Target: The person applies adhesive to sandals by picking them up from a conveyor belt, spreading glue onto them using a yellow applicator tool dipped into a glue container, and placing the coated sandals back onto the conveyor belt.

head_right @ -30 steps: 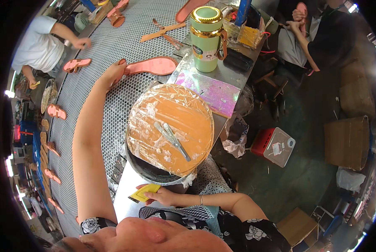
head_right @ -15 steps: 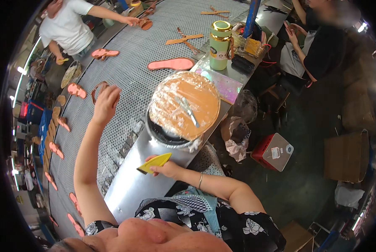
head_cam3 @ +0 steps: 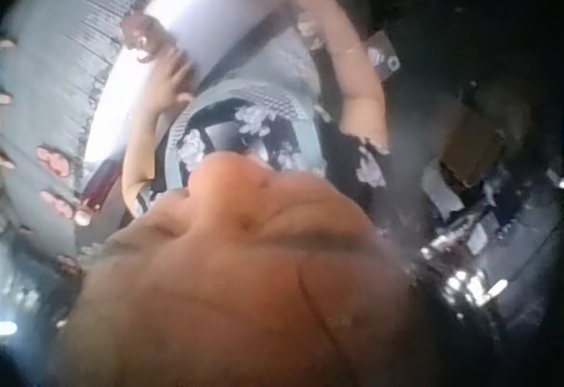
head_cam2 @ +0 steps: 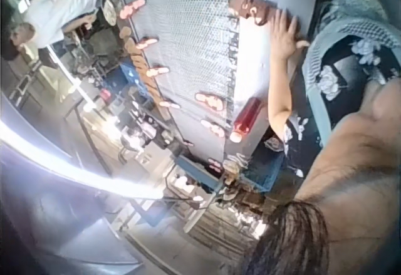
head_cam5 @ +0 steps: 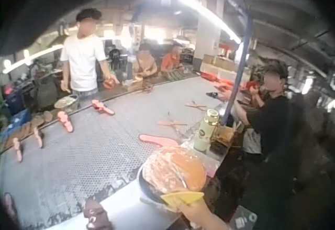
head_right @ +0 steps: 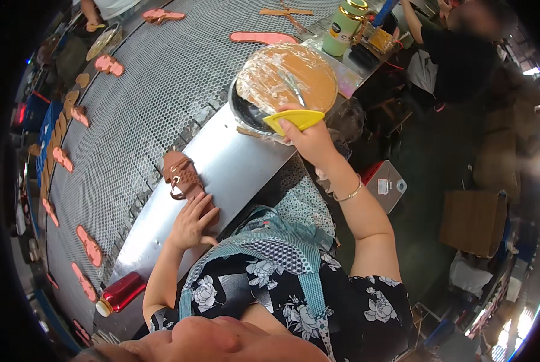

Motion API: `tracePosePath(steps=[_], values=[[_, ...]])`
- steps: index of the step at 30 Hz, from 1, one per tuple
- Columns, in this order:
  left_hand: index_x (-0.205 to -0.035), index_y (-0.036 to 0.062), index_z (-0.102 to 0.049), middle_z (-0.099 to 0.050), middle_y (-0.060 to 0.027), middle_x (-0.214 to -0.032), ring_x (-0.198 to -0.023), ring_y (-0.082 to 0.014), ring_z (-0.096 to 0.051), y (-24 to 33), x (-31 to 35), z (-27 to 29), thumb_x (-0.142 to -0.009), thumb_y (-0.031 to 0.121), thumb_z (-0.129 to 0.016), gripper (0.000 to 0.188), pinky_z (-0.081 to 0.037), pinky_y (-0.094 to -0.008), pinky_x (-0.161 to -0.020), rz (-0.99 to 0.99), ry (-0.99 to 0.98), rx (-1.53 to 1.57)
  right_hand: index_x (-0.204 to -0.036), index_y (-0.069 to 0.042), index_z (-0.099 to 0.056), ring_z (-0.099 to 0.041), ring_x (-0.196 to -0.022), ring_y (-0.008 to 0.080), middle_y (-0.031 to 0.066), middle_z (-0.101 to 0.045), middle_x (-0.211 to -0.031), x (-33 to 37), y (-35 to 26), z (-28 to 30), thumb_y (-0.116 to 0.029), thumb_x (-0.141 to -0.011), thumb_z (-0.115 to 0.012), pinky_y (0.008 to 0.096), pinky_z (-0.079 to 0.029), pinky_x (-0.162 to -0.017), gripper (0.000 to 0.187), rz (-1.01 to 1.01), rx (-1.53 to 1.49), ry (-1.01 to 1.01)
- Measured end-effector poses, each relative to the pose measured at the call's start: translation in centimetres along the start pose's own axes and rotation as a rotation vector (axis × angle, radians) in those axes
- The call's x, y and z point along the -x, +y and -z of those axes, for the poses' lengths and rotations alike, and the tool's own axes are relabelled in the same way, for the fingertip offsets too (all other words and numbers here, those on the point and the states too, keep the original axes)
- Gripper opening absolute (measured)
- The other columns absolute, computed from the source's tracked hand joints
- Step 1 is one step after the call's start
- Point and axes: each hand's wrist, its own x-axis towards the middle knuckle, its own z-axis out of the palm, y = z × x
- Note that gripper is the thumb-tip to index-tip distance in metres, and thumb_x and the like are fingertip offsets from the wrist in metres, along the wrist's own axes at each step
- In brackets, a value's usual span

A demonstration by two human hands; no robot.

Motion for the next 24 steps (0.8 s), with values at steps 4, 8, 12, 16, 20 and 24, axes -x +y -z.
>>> tracePosePath(steps=[4,8,12,16,20,24], values=[[-0.107,0.0096,-0.062,-0.051,-0.02,-0.119,-0.113,-0.0389,-0.048,1.0,2.8,-1.6,-0.072,0.045,-0.069,0.051,-0.039,-0.0473,-0.095,0.25,0.256,0.041,-0.107,-0.004,-0.059,-0.061,-0.074,0.0163,0.0083,-0.064,-0.091,-2.3,0.5,-0.2,-0.014,-0.089,-0.058,0.0282,-0.049,-0.066,0.021,0.187,0.486,-0.144],[-0.102,0.0088,-0.066,-0.049,-0.0228,-0.118,-0.107,-0.0389,-0.049,1.1,2.5,-3.6,-0.075,0.029,-0.071,0.033,-0.041,-0.0456,-0.091,0.678,0.506,-0.081,-0.103,-0.006,-0.063,-0.063,-0.081,0.0249,0.0115,-0.066,-0.091,-4.1,1.1,-0.5,-0.021,-0.087,-0.059,0.0312,-0.048,-0.07,0.022,0.331,0.887,-0.331],[-0.105,0.0065,-0.065,-0.046,-0.0264,-0.122,-0.111,-0.0406,-0.046,-0.1,0.6,-4.4,-0.073,0.033,-0.074,0.043,-0.04,-0.0455,-0.093,0.861,0.567,-0.126,-0.097,-0.003,-0.065,-0.062,-0.07,0.0199,0.009,-0.066,-0.082,-5.8,2.2,0.2,-0.025,-0.087,-0.06,0.0295,-0.048,-0.062,0.024,-0.006,0.599,-0.28],[-0.102,0.0004,-0.064,-0.044,-0.0269,-0.124,-0.11,-0.0414,-0.046,-1.4,-2.6,-4.2,-0.065,0.044,-0.078,0.058,-0.039,-0.0472,-0.092,0.9,0.523,-0.192,-0.094,-0.001,-0.065,-0.054,-0.051,0.0059,0.0012,-0.061,-0.072,-6.0,2.6,2.1,-0.025,-0.088,-0.062,0.0204,-0.042,-0.047,0.025,-0.215,0.275,-0.083],[-0.098,-0.0059,-0.061,-0.045,-0.0257,-0.122,-0.108,-0.0405,-0.047,-3.2,-4.2,-4.5,-0.061,0.044,-0.08,0.065,-0.041,-0.046,-0.091,0.98,0.578,-0.232,-0.095,0.001,-0.063,-0.052,-0.048,0.006,0.0016,-0.061,-0.071,-3.9,2.8,1.4,-0.024,-0.089,-0.061,0.0192,-0.041,-0.044,0.026,-0.241,0.205,-0.007],[-0.106,-0.0047,-0.059,-0.048,-0.0194,-0.12,-0.104,-0.033,-0.052,-4.5,-5.0,-4.2,-0.075,0.027,-0.07,0.046,-0.044,-0.037,-0.088,0.865,0.756,-0.055,-0.101,0.002,-0.061,-0.053,-0.048,0.0073,0.0036,-0.061,-0.073,-1.3,4.0,0.7,-0.021,-0.09,-0.059,0.02,-0.043,-0.045,0.025,-0.252,-0.048,0.131]])
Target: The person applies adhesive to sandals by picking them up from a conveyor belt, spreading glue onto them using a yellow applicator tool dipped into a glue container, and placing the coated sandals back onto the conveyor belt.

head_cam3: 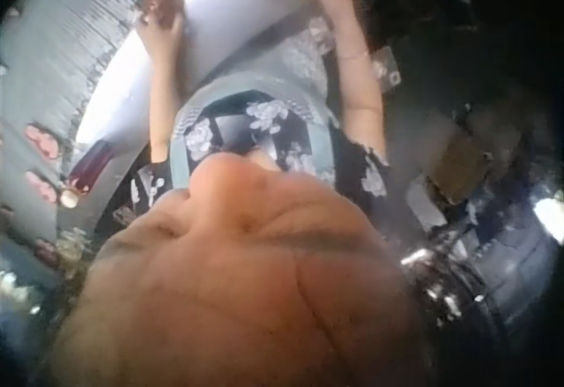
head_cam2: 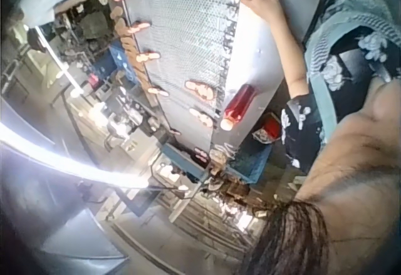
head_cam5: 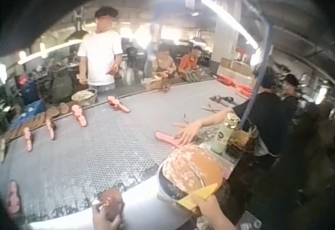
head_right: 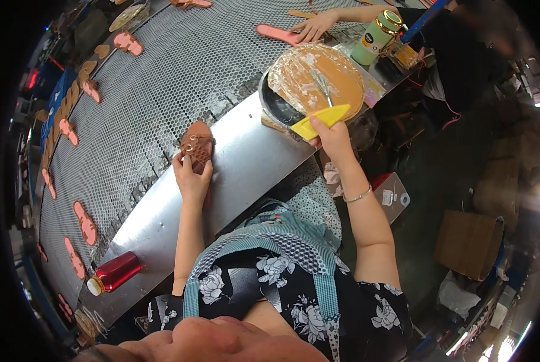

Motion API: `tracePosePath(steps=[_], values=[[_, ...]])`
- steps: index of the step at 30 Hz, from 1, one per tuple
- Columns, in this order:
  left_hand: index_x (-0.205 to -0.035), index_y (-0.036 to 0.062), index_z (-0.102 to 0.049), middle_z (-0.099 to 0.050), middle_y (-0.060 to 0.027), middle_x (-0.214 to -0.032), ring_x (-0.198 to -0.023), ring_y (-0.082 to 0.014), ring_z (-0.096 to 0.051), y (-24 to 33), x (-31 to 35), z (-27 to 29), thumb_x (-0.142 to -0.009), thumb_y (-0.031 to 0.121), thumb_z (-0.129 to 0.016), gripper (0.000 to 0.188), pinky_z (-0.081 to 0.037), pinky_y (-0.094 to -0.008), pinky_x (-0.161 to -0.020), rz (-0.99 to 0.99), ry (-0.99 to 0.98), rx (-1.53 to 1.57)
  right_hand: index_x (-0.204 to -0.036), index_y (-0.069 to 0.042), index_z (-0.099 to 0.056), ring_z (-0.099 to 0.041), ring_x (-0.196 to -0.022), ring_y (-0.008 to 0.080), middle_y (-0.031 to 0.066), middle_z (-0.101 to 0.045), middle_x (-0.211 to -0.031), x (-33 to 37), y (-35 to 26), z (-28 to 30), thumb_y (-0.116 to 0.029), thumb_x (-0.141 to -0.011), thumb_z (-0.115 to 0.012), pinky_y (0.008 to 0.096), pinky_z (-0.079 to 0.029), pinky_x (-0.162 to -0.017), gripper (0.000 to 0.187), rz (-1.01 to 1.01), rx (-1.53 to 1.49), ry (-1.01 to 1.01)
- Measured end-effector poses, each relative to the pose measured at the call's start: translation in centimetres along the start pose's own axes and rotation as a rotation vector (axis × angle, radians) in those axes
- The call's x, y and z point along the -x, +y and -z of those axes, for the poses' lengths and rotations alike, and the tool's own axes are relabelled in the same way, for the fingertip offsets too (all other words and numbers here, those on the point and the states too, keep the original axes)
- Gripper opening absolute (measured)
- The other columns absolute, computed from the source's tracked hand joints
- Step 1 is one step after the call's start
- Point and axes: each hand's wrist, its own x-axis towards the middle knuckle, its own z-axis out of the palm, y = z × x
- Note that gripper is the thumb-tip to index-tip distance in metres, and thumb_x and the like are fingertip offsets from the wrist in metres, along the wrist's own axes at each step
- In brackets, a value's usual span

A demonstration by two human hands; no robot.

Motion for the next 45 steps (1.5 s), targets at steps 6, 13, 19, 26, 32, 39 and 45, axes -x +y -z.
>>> tracePosePath(steps=[6,13,19,26,32,39,45], values=[[-0.121,0.0014,-0.051,-0.062,-0.0138,-0.106,-0.093,-0.0213,-0.06,1.8,-0.5,1.3,-0.095,0.032,-0.036,0.043,-0.049,-0.034,-0.082,0.779,-0.29,1.65,-0.108,-0.001,-0.06,-0.058,-0.064,0.0086,0.0054,-0.064,-0.085,4.8,-0.8,-4.7,-0.019,-0.091,-0.058,0.0207,-0.048,-0.052,0.024,0.103,-0.287,-0.111],[-0.126,0.0044,-0.048,-0.06,-0.0196,-0.111,-0.097,-0.0294,-0.061,7.7,0.7,4.2,-0.094,0.045,-0.03,0.055,-0.052,-0.0404,-0.082,0.859,-0.529,1.983,-0.113,0.0,-0.056,-0.059,-0.074,0.0118,0.0088,-0.063,-0.093,6.4,-3.1,-8.4,-0.013,-0.094,-0.054,0.0231,-0.05,-0.063,0.023,0.429,-0.282,-0.271],[-0.13,0.0058,-0.046,-0.059,-0.0195,-0.113,-0.098,-0.0272,-0.061,8.6,1.5,4.0,-0.095,0.044,-0.027,0.055,-0.051,-0.0388,-0.085,0.857,-0.621,1.938,-0.114,0.0,-0.055,-0.059,-0.074,0.0109,0.0082,-0.061,-0.101,5.2,-3.5,-9.0,-0.01,-0.094,-0.054,0.0227,-0.05,-0.065,0.022,0.649,-0.132,-0.235],[-0.129,0.006,-0.046,-0.059,-0.0185,-0.113,-0.099,-0.0258,-0.06,8.7,1.9,3.3,-0.097,0.041,-0.028,0.051,-0.051,-0.0363,-0.085,0.819,-0.618,1.865,-0.109,-0.001,-0.057,-0.06,-0.075,0.0141,0.0094,-0.061,-0.096,5.5,-3.1,-9.0,-0.006,-0.09,-0.057,0.0247,-0.049,-0.065,0.019,0.821,0.068,-0.268],[-0.127,0.0066,-0.048,-0.06,-0.0152,-0.113,-0.099,-0.0246,-0.061,9.5,1.7,2.9,-0.097,0.039,-0.031,0.047,-0.052,-0.0357,-0.084,0.812,-0.566,1.818,-0.105,-0.001,-0.06,-0.062,-0.077,0.0205,0.0114,-0.063,-0.089,4.5,-3.0,-9.0,-0.003,-0.086,-0.061,0.0286,-0.049,-0.067,0.019,0.94,0.12,-0.22],[-0.12,0.0091,-0.05,-0.061,-0.0095,-0.108,-0.096,-0.0223,-0.061,9.1,1.1,1.1,-0.097,0.039,-0.032,0.042,-0.052,-0.035,-0.082,0.921,-0.509,2.063,-0.102,-0.002,-0.06,-0.064,-0.078,0.0276,0.0133,-0.065,-0.091,5.5,-2.3,-8.7,-0.006,-0.083,-0.064,0.0334,-0.052,-0.066,0.019,1.017,0.246,-0.502],[-0.115,0.0054,-0.053,-0.064,-0.0099,-0.102,-0.09,-0.0205,-0.062,10.8,0.7,0.4,-0.096,0.043,-0.03,0.048,-0.051,-0.0337,-0.081,0.849,-0.345,1.788,-0.102,-0.002,-0.061,-0.065,-0.076,0.027,0.0124,-0.064,-0.091,4.1,-1.9,-8.5,-0.003,-0.078,-0.067,0.0316,-0.054,-0.064,0.024,1.157,0.261,-0.341]])
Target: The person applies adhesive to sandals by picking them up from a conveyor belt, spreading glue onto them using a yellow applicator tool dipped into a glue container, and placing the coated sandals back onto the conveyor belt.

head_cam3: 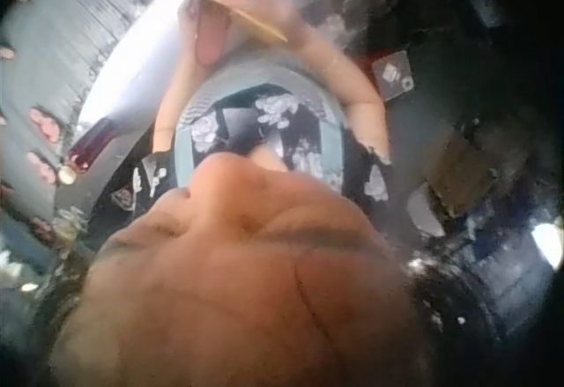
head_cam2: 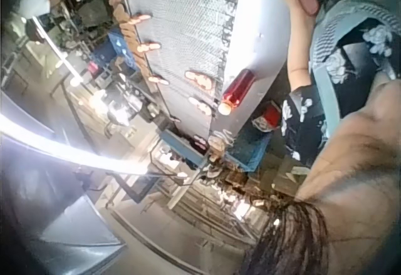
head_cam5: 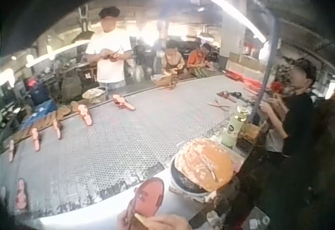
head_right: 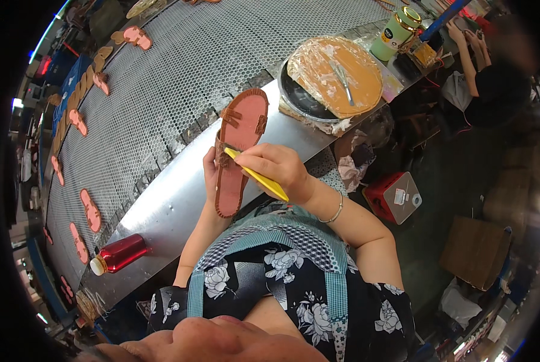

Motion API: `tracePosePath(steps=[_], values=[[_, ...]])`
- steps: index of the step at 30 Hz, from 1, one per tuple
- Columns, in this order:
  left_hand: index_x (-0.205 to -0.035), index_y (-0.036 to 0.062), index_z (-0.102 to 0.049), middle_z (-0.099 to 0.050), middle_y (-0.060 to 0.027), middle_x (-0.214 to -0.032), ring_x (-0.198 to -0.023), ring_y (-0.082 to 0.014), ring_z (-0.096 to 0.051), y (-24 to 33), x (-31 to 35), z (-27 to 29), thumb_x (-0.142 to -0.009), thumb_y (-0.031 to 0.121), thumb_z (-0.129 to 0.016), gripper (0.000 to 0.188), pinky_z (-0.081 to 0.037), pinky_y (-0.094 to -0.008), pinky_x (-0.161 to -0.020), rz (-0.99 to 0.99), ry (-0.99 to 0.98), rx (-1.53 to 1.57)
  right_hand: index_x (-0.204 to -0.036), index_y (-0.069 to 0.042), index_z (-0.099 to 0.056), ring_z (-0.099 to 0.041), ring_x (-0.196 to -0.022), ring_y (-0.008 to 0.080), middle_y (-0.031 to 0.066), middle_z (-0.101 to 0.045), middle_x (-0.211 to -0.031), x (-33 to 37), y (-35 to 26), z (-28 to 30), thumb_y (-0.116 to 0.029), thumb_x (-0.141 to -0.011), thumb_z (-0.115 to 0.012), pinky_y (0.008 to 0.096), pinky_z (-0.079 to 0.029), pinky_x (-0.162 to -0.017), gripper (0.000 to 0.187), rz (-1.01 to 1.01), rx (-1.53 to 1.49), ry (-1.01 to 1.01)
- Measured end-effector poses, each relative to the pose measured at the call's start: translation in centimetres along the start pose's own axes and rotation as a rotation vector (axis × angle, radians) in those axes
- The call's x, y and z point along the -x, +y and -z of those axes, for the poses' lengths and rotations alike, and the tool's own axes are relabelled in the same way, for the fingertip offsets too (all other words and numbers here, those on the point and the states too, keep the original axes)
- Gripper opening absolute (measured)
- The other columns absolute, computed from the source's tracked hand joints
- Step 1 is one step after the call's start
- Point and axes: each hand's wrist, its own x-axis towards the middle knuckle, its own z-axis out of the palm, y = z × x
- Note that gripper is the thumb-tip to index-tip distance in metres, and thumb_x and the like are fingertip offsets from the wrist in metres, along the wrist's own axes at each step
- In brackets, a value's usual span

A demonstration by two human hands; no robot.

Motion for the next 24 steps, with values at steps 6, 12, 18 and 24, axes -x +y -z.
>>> tracePosePath(steps=[6,12,18,24], values=[[-0.114,0.0052,-0.053,-0.063,-0.0105,-0.098,-0.087,-0.0217,-0.062,1.0,-3.6,-0.5,-0.094,0.044,-0.034,0.047,-0.051,-0.0354,-0.077,0.073,-0.051,0.172,-0.106,-0.005,-0.062,-0.064,-0.075,0.0251,0.0098,-0.063,-0.092,0.6,-0.5,-0.1,-0.004,-0.074,-0.067,0.0328,-0.051,-0.063,0.032,0.004,-0.168,-0.232],[-0.111,0.0073,-0.054,-0.064,-0.0091,-0.095,-0.082,-0.0211,-0.063,1.4,-6.1,-1.1,-0.094,0.043,-0.034,0.044,-0.053,-0.0354,-0.073,-0.044,0.005,0.276,-0.101,-0.006,-0.063,-0.066,-0.076,0.025,0.0119,-0.065,-0.09,0.0,0.5,0.9,-0.004,-0.079,-0.067,0.0311,-0.053,-0.065,0.022,0.004,-0.223,-0.184],[-0.112,0.009,-0.053,-0.065,-0.0071,-0.094,-0.079,-0.0185,-0.064,0.6,-6.8,-1.5,-0.095,0.041,-0.032,0.042,-0.057,-0.0334,-0.066,-0.088,-0.013,0.166,-0.1,-0.004,-0.063,-0.065,-0.079,0.0262,0.0122,-0.065,-0.092,-0.1,1.6,0.3,-0.004,-0.079,-0.066,0.0321,-0.054,-0.068,0.021,-0.016,-0.167,-0.145],[-0.113,0.0071,-0.052,-0.059,-0.01,-0.101,-0.089,-0.0231,-0.056,1.3,-8.6,-0.8,-0.091,0.044,-0.036,0.046,-0.046,-0.0369,-0.079,-0.128,0.032,0.327,-0.107,-0.007,-0.064,-0.063,-0.075,0.024,0.0111,-0.064,-0.092,0.8,0.5,1.1,-0.004,-0.074,-0.066,0.0319,-0.051,-0.061,0.033,0.082,-0.283,-0.375]])
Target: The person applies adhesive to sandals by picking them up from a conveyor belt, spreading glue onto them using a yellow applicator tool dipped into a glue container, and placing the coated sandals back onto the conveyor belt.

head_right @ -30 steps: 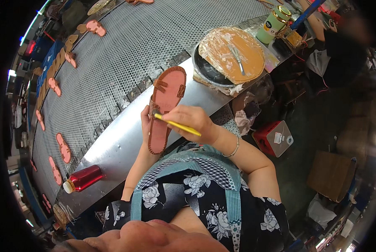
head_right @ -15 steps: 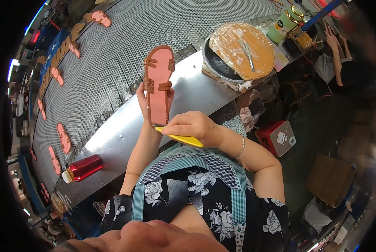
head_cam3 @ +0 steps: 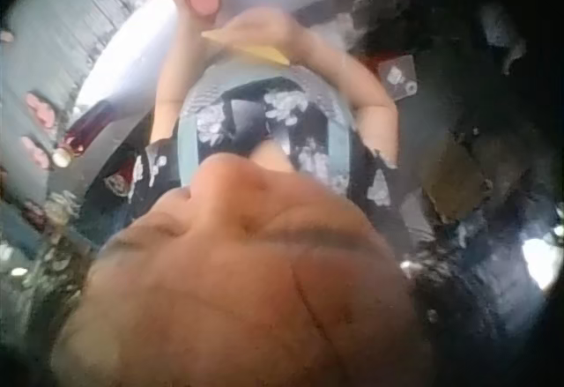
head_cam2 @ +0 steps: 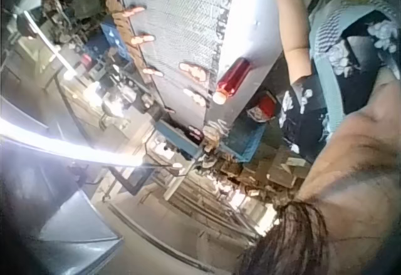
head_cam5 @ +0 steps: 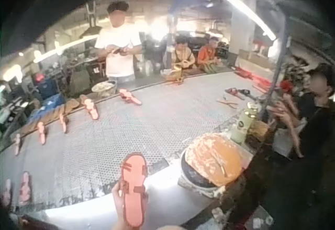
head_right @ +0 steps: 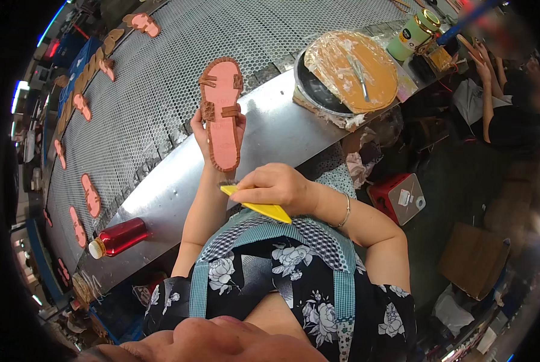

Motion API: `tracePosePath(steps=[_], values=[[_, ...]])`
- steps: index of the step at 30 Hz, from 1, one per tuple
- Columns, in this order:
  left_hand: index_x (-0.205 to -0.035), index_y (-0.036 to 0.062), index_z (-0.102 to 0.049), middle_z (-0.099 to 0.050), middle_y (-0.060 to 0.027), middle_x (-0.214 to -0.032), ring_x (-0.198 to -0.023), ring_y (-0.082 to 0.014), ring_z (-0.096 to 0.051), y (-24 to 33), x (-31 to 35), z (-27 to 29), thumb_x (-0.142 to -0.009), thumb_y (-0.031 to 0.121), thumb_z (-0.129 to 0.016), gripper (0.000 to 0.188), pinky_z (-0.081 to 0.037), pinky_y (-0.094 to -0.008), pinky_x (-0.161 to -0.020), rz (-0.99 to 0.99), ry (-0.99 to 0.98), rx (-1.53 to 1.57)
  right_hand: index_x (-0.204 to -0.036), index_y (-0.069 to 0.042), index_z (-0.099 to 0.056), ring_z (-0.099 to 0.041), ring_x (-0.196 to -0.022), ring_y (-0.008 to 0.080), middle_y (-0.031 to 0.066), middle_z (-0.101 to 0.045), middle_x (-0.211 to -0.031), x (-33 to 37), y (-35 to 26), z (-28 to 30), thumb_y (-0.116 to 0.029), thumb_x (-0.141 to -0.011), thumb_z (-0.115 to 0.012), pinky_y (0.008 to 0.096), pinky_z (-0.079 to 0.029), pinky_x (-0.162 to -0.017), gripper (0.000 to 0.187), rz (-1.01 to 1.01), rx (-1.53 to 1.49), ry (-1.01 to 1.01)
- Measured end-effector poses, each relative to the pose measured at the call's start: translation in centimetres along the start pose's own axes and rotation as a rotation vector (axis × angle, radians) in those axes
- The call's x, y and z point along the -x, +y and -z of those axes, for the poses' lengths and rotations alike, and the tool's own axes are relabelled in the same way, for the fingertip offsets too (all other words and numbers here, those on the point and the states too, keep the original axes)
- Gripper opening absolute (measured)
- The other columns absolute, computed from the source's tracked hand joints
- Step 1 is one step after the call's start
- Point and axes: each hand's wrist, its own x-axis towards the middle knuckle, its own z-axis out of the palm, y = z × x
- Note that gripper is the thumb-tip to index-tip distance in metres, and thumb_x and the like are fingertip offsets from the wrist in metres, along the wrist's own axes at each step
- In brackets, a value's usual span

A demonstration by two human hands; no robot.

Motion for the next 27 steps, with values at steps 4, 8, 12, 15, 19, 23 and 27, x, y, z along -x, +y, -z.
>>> tracePosePath(steps=[4,8,12,15,19,23,27], values=[[-0.117,0.0053,-0.05,-0.056,-0.0141,-0.103,-0.089,-0.0262,-0.054,-0.4,-1.0,-0.5,-0.09,0.041,-0.035,0.047,-0.045,-0.0363,-0.078,0.046,-0.033,0.108,-0.106,-0.009,-0.065,-0.06,-0.072,0.0237,0.0116,-0.063,-0.097,0.7,1.3,0.3,-0.005,-0.072,-0.066,0.0318,-0.048,-0.06,0.034,0.054,0.184,0.261],[-0.11,0.0051,-0.051,-0.057,-0.0121,-0.094,-0.084,-0.0234,-0.054,-0.3,-1.2,-1.5,-0.09,0.04,-0.037,0.043,-0.044,-0.0347,-0.076,0.043,0.006,0.123,-0.105,-0.009,-0.066,-0.06,-0.071,0.0232,0.0113,-0.062,-0.099,1.2,1.4,0.6,-0.006,-0.071,-0.066,0.0321,-0.047,-0.061,0.034,0.035,0.167,0.115],[-0.118,0.0022,-0.05,-0.056,-0.0156,-0.106,-0.09,-0.0261,-0.052,-0.8,-2.2,-0.6,-0.087,0.036,-0.043,0.046,-0.046,-0.0361,-0.078,0.146,-0.076,0.206,-0.107,-0.009,-0.065,-0.06,-0.072,0.0239,0.0115,-0.062,-0.099,1.4,2.2,1.4,-0.007,-0.072,-0.066,0.0328,-0.047,-0.061,0.035,0.101,0.168,0.2],[-0.115,0.0027,-0.053,-0.057,-0.0155,-0.105,-0.092,-0.0263,-0.054,-0.6,-2.4,-0.2,-0.086,0.036,-0.048,0.044,-0.046,-0.0368,-0.079,0.16,-0.113,0.164,-0.108,-0.01,-0.064,-0.06,-0.077,0.0247,0.0097,-0.062,-0.1,1.5,3.0,1.5,-0.007,-0.075,-0.063,0.0337,-0.047,-0.063,0.033,0.028,0.156,0.144],[-0.123,0.0034,-0.049,-0.058,-0.0157,-0.118,-0.104,-0.0333,-0.057,2.7,-2.1,2.2,-0.091,0.039,-0.052,0.048,-0.047,-0.0426,-0.088,0.268,-0.219,0.212,-0.108,-0.011,-0.063,-0.062,-0.082,0.0244,0.0081,-0.063,-0.1,2.6,1.9,3.4,-0.006,-0.079,-0.061,0.0341,-0.049,-0.066,0.029,-0.037,0.09,0.049],[-0.128,-0.0011,-0.045,-0.057,-0.0229,-0.12,-0.092,-0.0307,-0.062,6.8,1.6,1.9,-0.095,0.049,-0.038,0.06,-0.055,-0.0351,-0.069,0.389,-0.106,-0.266,-0.102,-0.001,-0.064,-0.064,-0.08,0.0231,0.0097,-0.066,-0.092,3.8,2.5,10.5,-0.011,-0.087,-0.06,0.0308,-0.051,-0.07,0.019,-0.589,0.17,0.557],[-0.129,-0.005,-0.042,-0.062,-0.0202,-0.112,-0.081,-0.0195,-0.062,7.5,1.6,3.7,-0.099,0.045,-0.031,0.06,-0.049,-0.0265,-0.064,0.4,-0.012,-0.56,-0.104,-0.005,-0.065,-0.064,-0.08,0.0199,0.0103,-0.067,-0.086,5.6,5.5,14.5,-0.019,-0.086,-0.062,0.0306,-0.049,-0.072,0.023,-0.895,0.115,0.552]])
